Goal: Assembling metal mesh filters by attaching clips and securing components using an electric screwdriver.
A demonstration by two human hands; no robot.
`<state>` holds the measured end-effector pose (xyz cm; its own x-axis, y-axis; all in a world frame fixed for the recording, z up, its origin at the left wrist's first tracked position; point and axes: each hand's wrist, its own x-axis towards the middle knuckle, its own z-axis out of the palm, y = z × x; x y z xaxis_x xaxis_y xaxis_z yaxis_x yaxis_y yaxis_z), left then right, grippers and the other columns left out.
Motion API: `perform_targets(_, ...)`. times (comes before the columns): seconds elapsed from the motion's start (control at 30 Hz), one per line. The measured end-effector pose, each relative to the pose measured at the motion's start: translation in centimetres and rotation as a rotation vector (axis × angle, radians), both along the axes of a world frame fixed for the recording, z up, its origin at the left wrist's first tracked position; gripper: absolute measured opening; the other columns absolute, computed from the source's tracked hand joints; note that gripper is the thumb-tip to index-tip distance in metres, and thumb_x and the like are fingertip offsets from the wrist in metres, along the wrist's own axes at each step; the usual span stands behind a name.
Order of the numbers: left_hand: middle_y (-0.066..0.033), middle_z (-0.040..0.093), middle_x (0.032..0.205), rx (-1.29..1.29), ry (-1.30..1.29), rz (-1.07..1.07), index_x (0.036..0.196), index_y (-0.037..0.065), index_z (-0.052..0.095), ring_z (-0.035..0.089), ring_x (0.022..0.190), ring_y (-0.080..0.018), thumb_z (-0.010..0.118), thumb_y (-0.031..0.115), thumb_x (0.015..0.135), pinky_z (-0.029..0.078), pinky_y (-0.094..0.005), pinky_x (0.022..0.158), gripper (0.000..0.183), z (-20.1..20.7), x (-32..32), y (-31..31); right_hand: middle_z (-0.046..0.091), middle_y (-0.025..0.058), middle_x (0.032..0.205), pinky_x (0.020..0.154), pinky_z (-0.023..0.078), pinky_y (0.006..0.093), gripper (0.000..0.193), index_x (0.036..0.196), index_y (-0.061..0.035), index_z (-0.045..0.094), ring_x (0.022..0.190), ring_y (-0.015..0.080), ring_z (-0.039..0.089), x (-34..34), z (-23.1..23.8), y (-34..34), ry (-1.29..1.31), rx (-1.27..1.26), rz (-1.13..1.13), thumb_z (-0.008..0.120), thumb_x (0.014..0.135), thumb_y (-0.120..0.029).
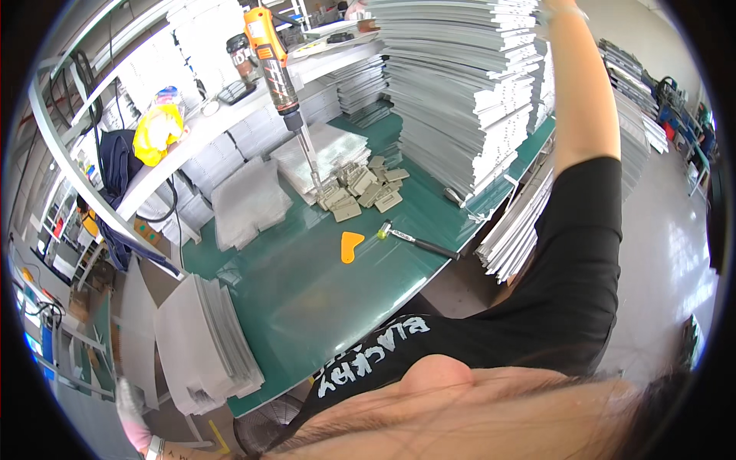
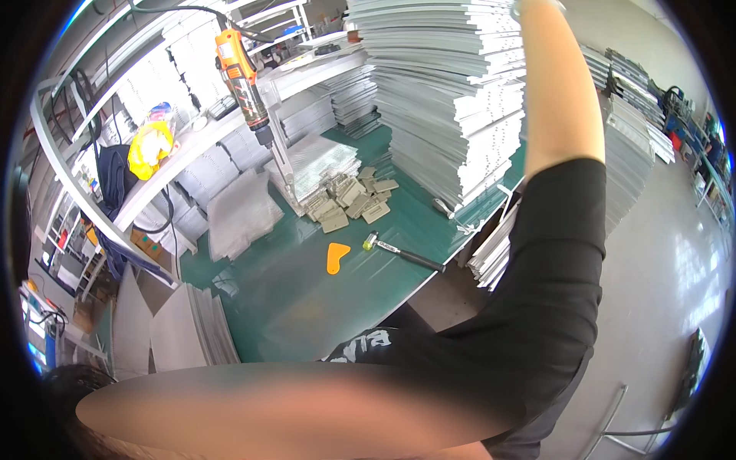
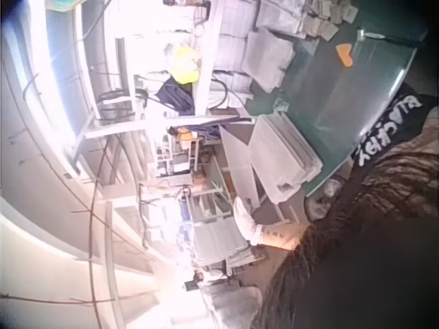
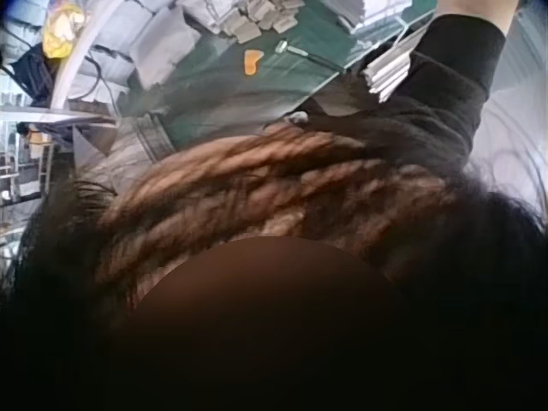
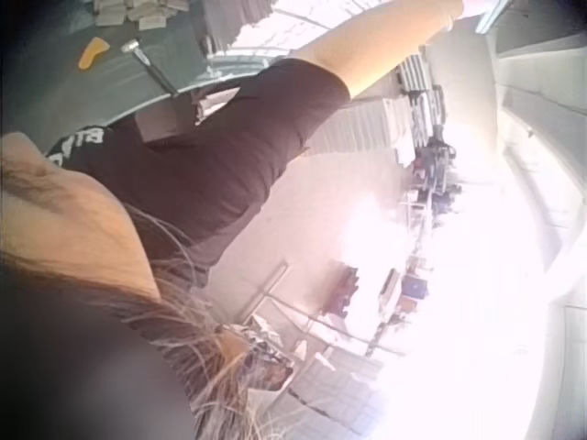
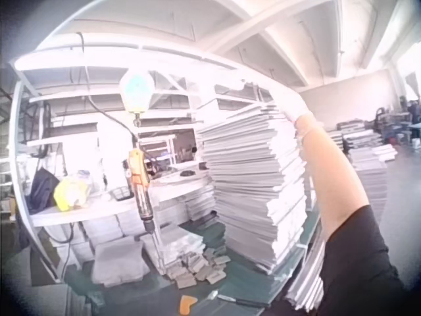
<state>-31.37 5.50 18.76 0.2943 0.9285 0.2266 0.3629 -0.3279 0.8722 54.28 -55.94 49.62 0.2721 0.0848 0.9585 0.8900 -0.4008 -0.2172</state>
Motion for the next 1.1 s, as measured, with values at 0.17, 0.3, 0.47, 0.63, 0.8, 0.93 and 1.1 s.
perform_targets(0.17, -0.0170, 0.055, 0.139, 0.268, 0.114, -0.152, 0.139, -0.004, 0.054, 0.051, 0.130, -0.0308, 0.078, 0.043, 0.080, 0.036, -0.0433, 0.113, 0.079, 4.4, 13.3, -17.3, 0.068, 0.0084, 0.113, 0.079, 0.051, 0.0247, 0.034, 0.130, 0.0041, 0.061, 0.088, 0.0137, 0.061, -11.0, -14.7, 9.9, -0.129, 0.473, 0.114, 0.058, 0.102, -0.015)
perform_targets(0.3, -0.0241, 0.060, 0.125, 0.691, 0.634, -0.198, 0.127, 0.011, 0.066, 0.053, 0.123, -0.0441, 0.088, 0.043, 0.063, 0.034, -0.0568, 0.113, 0.075, -6.0, 23.8, -18.4, 0.069, 0.0108, 0.083, 0.073, 0.054, 0.0353, 0.019, 0.103, -0.0064, 0.072, 0.079, 0.0257, 0.067, -21.9, -33.7, 17.1, -0.097, -0.203, 0.261, 0.066, 0.087, -0.015)
perform_targets(0.47, -0.0171, 0.071, 0.089, 0.311, 1.063, -0.535, 0.123, 0.007, 0.064, 0.069, 0.087, -0.0312, 0.056, 0.081, 0.079, 0.041, -0.0464, 0.102, 0.086, -18.9, 31.7, -19.7, 0.058, 0.0193, 0.134, 0.112, 0.039, 0.0470, 0.050, 0.132, -0.0054, 0.060, 0.130, 0.0391, 0.049, -28.8, -54.4, 28.5, 0.586, -0.545, 0.834, 0.069, 0.087, -0.025)
perform_targets(0.63, -0.0132, 0.072, 0.088, 0.001, 0.812, -0.676, 0.109, 0.010, 0.070, 0.069, 0.082, -0.0372, 0.056, 0.070, 0.088, 0.053, -0.0482, 0.074, 0.066, -22.7, 32.4, -19.0, 0.045, 0.0190, 0.150, 0.119, 0.021, 0.0591, 0.060, 0.141, -0.0121, 0.055, 0.143, 0.0424, 0.035, -30.8, -56.9, 31.0, 0.387, -1.183, 0.710, 0.062, 0.088, -0.039)
perform_targets(0.8, -0.0151, 0.069, 0.117, 0.132, 0.932, -0.524, 0.121, 0.013, 0.066, 0.061, 0.117, -0.0364, 0.072, 0.054, 0.082, 0.046, -0.0486, 0.099, 0.058, -23.6, 33.4, -13.7, 0.042, 0.0200, 0.152, 0.118, 0.018, 0.0635, 0.062, 0.144, -0.0129, 0.051, 0.145, 0.0443, 0.031, -26.7, -55.5, 34.9, 0.438, -1.182, 0.611, 0.059, 0.090, -0.041)
perform_targets(0.93, -0.0194, 0.042, 0.151, 0.337, 0.807, -0.410, 0.144, 0.014, 0.051, 0.030, 0.143, -0.0455, 0.072, 0.056, 0.080, 0.021, -0.0563, 0.119, 0.080, -26.9, 35.2, -11.0, 0.042, 0.0222, 0.152, 0.117, 0.020, 0.0631, 0.064, 0.143, -0.0079, 0.048, 0.144, 0.0447, 0.031, -22.6, -58.8, 37.8, 0.439, -1.106, 0.434, 0.058, 0.092, -0.044)
perform_targets(1.1, -0.0241, 0.026, 0.158, 0.345, 0.792, -0.339, 0.147, 0.005, 0.046, 0.015, 0.146, -0.0534, 0.071, 0.058, 0.081, 0.011, -0.0622, 0.120, 0.088, -23.0, 38.7, -10.4, 0.042, 0.0224, 0.152, 0.117, 0.021, 0.0609, 0.065, 0.140, 0.0005, 0.048, 0.144, 0.0449, 0.031, -20.5, -60.0, 37.5, 0.563, -1.017, 0.245, 0.059, 0.092, -0.042)
